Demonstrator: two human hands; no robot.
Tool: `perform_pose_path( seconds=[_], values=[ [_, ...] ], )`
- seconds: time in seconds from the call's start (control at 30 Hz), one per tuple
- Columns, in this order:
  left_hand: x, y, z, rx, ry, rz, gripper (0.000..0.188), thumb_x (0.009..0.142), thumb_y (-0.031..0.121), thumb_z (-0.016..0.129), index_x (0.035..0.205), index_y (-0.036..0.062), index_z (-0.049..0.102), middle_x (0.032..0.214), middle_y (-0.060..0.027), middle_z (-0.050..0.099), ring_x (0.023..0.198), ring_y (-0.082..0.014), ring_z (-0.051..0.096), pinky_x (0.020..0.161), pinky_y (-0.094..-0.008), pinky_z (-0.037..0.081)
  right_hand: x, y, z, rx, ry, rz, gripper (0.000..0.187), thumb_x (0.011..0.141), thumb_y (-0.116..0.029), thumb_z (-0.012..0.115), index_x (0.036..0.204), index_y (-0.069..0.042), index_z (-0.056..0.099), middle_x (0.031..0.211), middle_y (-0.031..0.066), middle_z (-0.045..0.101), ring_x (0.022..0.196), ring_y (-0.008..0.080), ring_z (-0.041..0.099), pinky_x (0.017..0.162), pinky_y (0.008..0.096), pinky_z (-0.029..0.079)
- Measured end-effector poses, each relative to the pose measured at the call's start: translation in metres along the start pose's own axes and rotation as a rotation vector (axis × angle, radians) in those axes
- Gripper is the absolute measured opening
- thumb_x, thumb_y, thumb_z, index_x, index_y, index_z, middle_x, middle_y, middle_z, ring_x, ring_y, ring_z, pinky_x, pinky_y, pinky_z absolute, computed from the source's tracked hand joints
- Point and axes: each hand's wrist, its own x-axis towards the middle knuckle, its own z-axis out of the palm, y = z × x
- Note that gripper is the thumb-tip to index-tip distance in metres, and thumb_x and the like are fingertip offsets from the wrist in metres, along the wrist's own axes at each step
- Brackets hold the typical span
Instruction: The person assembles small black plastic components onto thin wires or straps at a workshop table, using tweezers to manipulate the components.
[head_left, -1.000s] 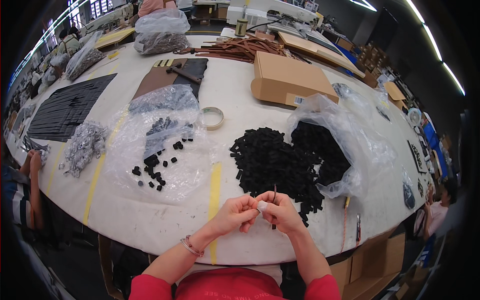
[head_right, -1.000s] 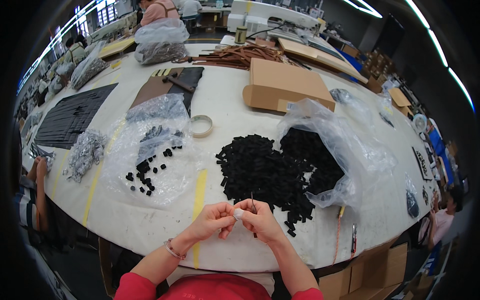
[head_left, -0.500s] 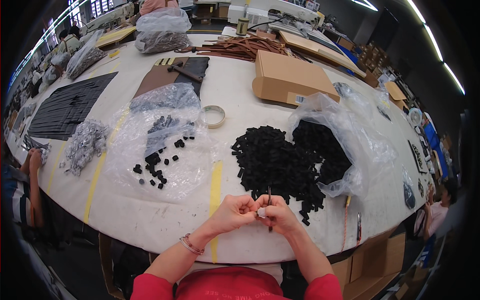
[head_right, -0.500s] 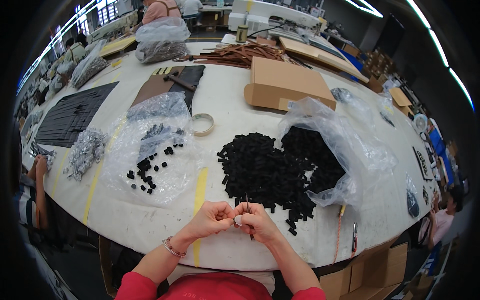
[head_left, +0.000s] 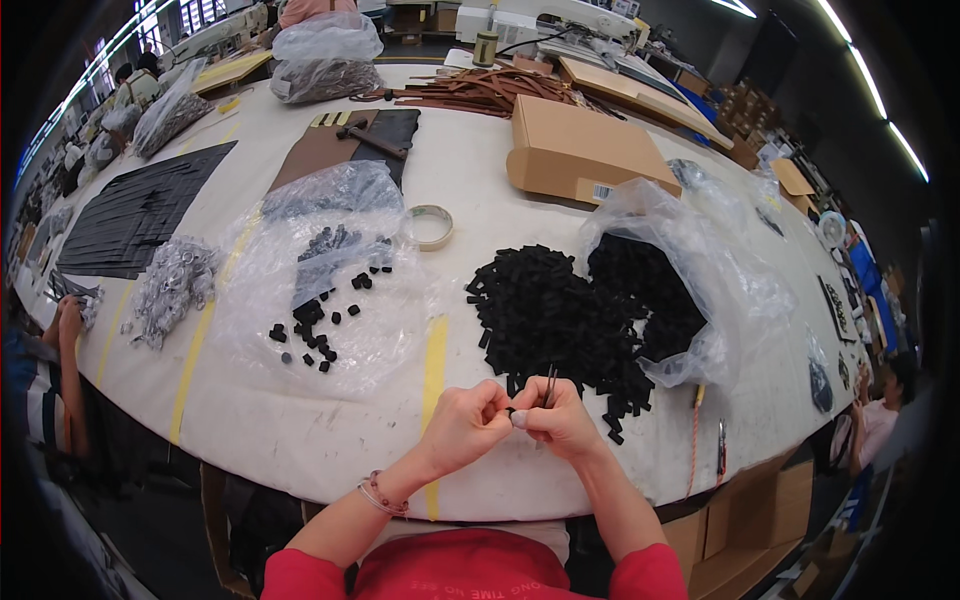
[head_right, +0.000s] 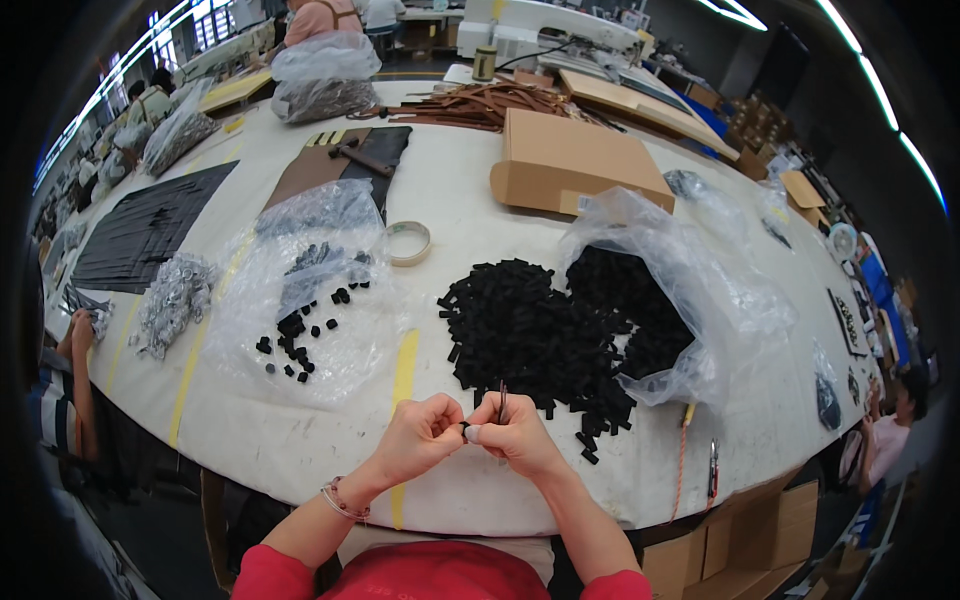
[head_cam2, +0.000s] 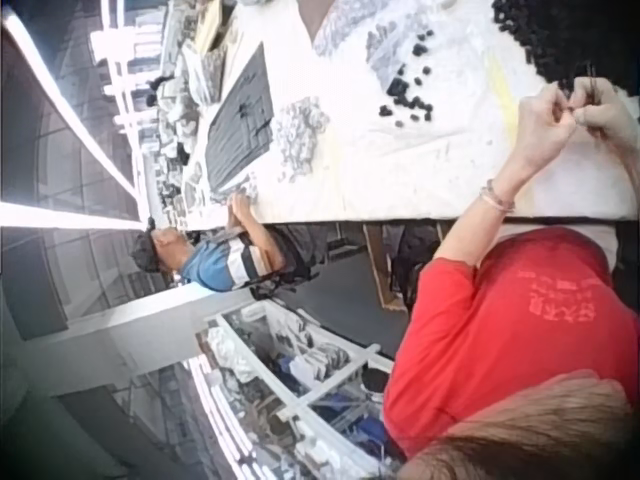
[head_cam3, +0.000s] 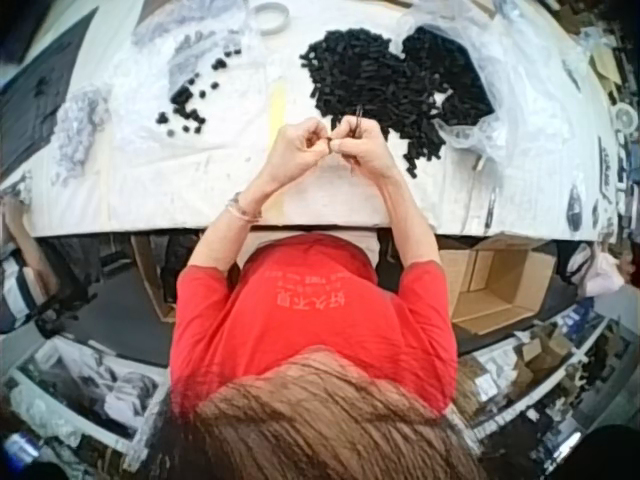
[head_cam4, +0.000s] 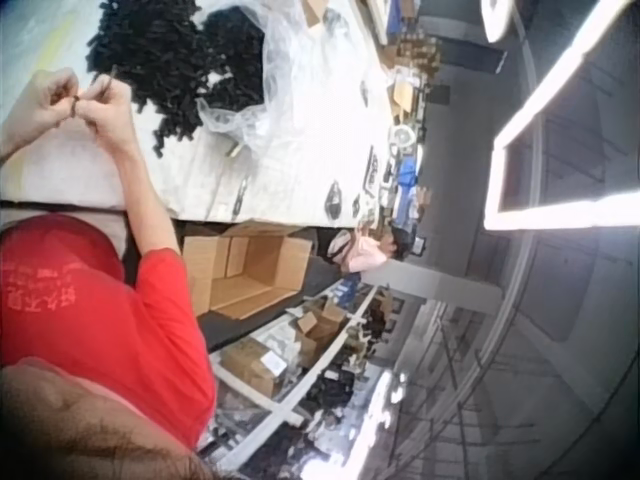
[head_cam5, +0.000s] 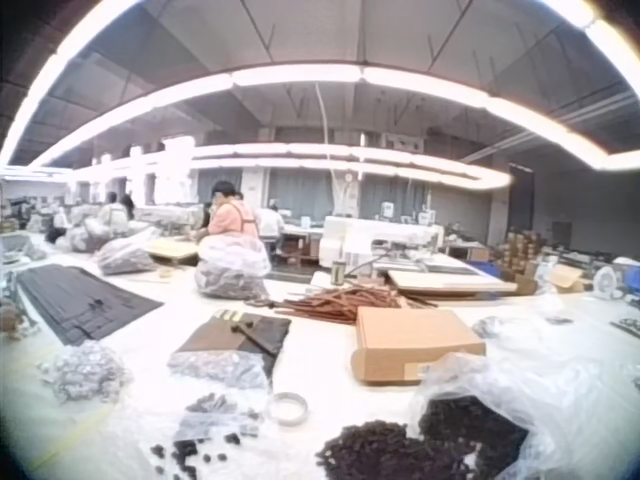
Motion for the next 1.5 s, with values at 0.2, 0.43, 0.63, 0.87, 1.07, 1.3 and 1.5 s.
perform_pose_path(
  seconds=[0.2,0.43,0.63,0.87,1.07,1.3,1.5],
  values=[
    [0.003,-0.024,0.013,0.455,0.265,0.507,0.004,0.073,0.0,0.052,0.073,-0.0004,0.048,0.057,-0.0054,0.051,0.049,-0.0107,0.051,0.043,-0.027,0.04,0.018,0.016,0.019,-0.544,0.283,-0.32,0.013,0.062,-0.001,0.054,0.059,-0.002,0.041,0.051,0.0003,0.044,0.048,0.0041,0.036,0.041,0.0224,0.028],
    [0.004,-0.023,-0.003,-0.554,0.111,-0.204,0.003,0.075,0.0,0.048,0.077,0.0018,0.049,0.064,-0.004,0.052,0.048,-0.009,0.05,0.041,-0.0204,0.039,0.001,-0.007,0.014,-0.678,0.075,-0.074,0.017,0.083,-0.017,0.053,0.086,-0.003,0.044,0.057,-0.0008,0.043,0.052,0.0049,0.036,0.046,0.0208,0.031],
    [0.008,-0.027,-0.013,-1.02,-0.078,-0.485,0.013,0.076,0.002,0.041,0.084,0.0023,0.052,0.061,-0.0032,0.05,0.042,-0.0073,0.045,0.035,-0.0169,0.032,-0.005,0.007,0.007,-0.746,0.008,-0.136,0.022,0.088,-0.023,0.042,0.082,-0.003,0.046,0.061,0.0017,0.048,0.056,0.008,0.045,0.052,0.0228,0.036],
    [0.01,-0.035,-0.015,-1.195,-0.08,-0.485,0.017,0.073,0.0,0.04,0.085,-0.0004,0.052,0.059,-0.0064,0.051,0.037,-0.0098,0.042,0.031,-0.018,0.028,-0.001,0.005,0.01,-0.75,-0.022,-0.087,0.022,0.088,-0.021,0.041,0.087,-0.002,0.052,0.055,0.0008,0.05,0.049,0.0075,0.045,0.046,0.0224,0.037],
    [0.01,-0.04,-0.017,-1.23,-0.161,-0.497,0.017,0.073,0.0,0.039,0.083,-0.002,0.052,0.058,-0.0067,0.05,0.036,-0.01,0.042,0.03,-0.0181,0.028,-0.002,-0.004,0.01,-0.628,-0.125,0.084,0.024,0.085,-0.023,0.046,0.075,-0.003,0.054,0.055,-0.0006,0.051,0.047,0.0054,0.044,0.042,0.0214,0.036],
    [0.01,-0.038,-0.015,-1.284,-0.169,-0.482,0.017,0.074,0.0,0.038,0.084,-0.0026,0.052,0.058,-0.006,0.05,0.036,-0.0104,0.045,0.029,-0.0176,0.029,0.001,-0.004,0.004,-0.585,-0.069,0.064,0.023,0.084,-0.023,0.047,0.078,-0.003,0.057,0.057,-0.0005,0.051,0.047,0.0049,0.043,0.04,0.0204,0.036],
    [0.01,-0.035,-0.017,-1.244,-0.206,-0.505,0.015,0.074,-0.001,0.04,0.082,-0.0029,0.052,0.058,-0.0072,0.052,0.036,-0.0111,0.047,0.027,-0.0172,0.03,-0.002,-0.007,0.005,-0.556,-0.119,0.094,0.022,0.084,-0.023,0.047,0.082,-0.004,0.059,0.058,-0.0002,0.051,0.047,0.0049,0.043,0.041,0.0196,0.036]
  ],
)
